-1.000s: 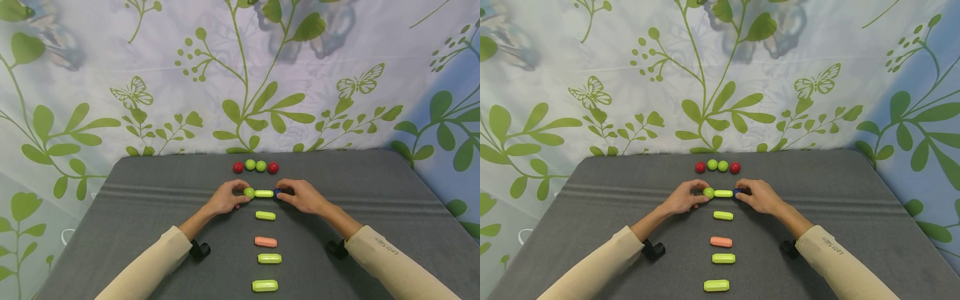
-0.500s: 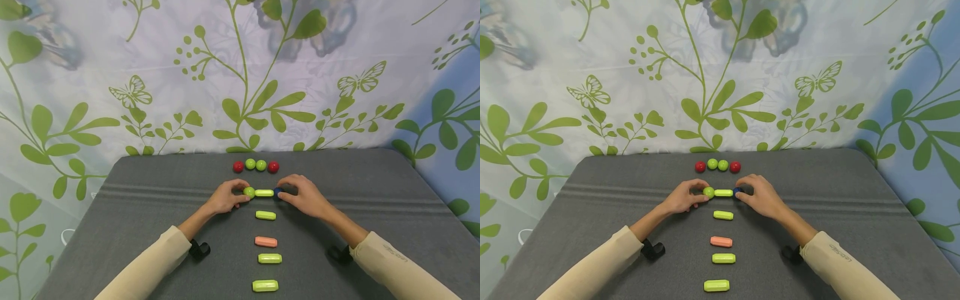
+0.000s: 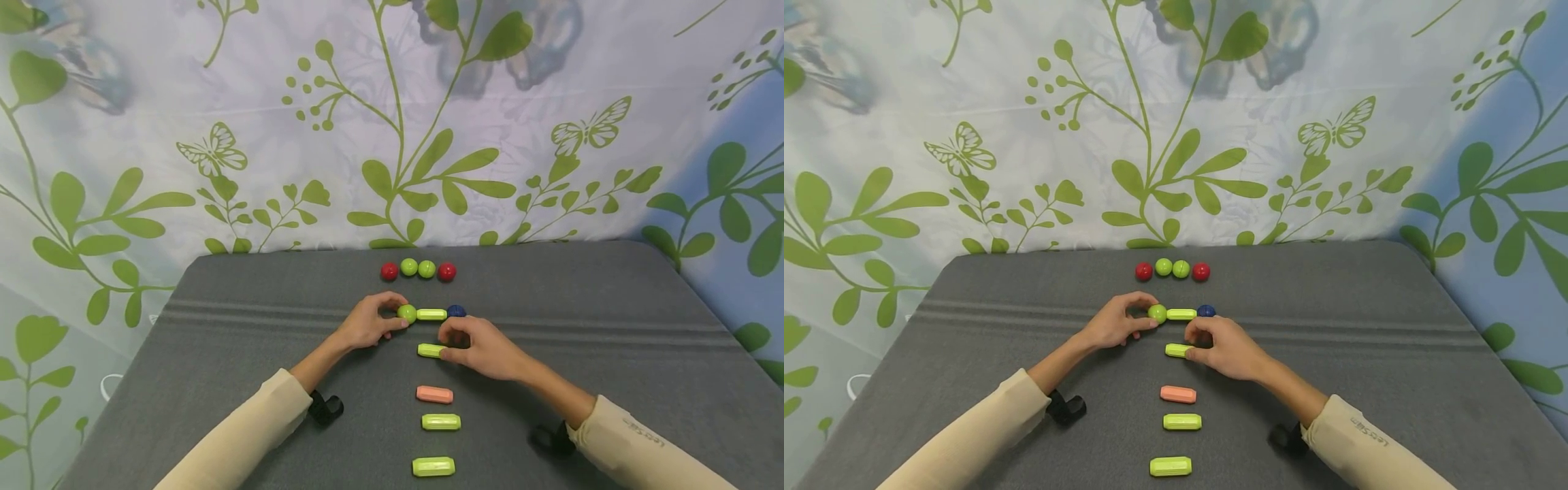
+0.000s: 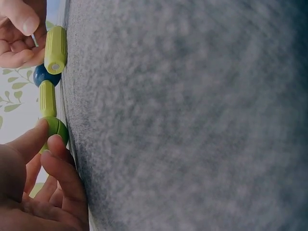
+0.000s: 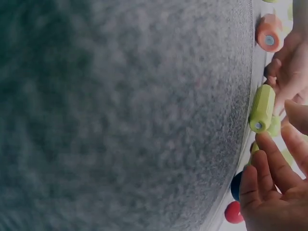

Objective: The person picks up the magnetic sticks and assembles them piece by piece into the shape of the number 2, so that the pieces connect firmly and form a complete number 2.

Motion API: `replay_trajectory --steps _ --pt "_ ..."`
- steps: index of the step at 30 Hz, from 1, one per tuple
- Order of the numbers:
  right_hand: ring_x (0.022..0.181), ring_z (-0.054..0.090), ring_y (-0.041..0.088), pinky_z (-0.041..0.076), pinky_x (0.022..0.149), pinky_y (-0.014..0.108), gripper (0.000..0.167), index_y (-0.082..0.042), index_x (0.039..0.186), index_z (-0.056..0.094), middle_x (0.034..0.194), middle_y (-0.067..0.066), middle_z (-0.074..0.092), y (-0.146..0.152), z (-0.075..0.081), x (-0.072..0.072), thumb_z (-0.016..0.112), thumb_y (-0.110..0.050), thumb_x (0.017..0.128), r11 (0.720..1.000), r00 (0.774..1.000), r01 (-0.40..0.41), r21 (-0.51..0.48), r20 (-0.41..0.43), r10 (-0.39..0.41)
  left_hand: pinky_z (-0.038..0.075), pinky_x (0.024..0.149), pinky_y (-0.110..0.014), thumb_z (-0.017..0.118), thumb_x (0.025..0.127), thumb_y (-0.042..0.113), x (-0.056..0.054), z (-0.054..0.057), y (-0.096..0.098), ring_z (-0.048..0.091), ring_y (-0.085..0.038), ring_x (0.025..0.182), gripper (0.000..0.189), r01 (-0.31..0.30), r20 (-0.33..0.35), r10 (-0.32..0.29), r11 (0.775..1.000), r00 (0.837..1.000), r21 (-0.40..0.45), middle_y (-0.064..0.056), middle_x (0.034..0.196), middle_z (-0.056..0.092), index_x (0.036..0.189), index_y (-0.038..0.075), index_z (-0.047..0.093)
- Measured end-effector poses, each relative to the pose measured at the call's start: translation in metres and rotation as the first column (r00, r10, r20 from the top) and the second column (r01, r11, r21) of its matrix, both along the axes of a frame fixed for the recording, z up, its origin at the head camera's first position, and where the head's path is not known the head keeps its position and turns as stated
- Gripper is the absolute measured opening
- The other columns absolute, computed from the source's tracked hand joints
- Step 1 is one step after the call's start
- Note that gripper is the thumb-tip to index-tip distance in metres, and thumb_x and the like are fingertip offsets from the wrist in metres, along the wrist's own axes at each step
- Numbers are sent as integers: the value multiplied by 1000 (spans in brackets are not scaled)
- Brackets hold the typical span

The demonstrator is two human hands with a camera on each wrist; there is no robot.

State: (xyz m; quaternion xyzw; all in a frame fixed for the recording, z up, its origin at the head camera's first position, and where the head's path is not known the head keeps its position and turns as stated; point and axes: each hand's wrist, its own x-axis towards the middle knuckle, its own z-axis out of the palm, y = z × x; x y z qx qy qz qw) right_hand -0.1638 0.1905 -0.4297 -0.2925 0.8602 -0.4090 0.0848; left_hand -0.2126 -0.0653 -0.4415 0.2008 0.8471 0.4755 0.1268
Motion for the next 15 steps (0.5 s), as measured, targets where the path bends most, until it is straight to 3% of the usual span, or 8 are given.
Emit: replay_trajectory --steps 15 --pt "70 54 7 46 62 27 13 -15 93 66 80 -10 59 -2 -4 2 75 -10 88 998 999 -30 57 -13 30 46 47 -28 72 92 13 1 2 -1 60 -14 60 32 13 2 -13 1000 1000 21 -13 116 64 123 7 63"
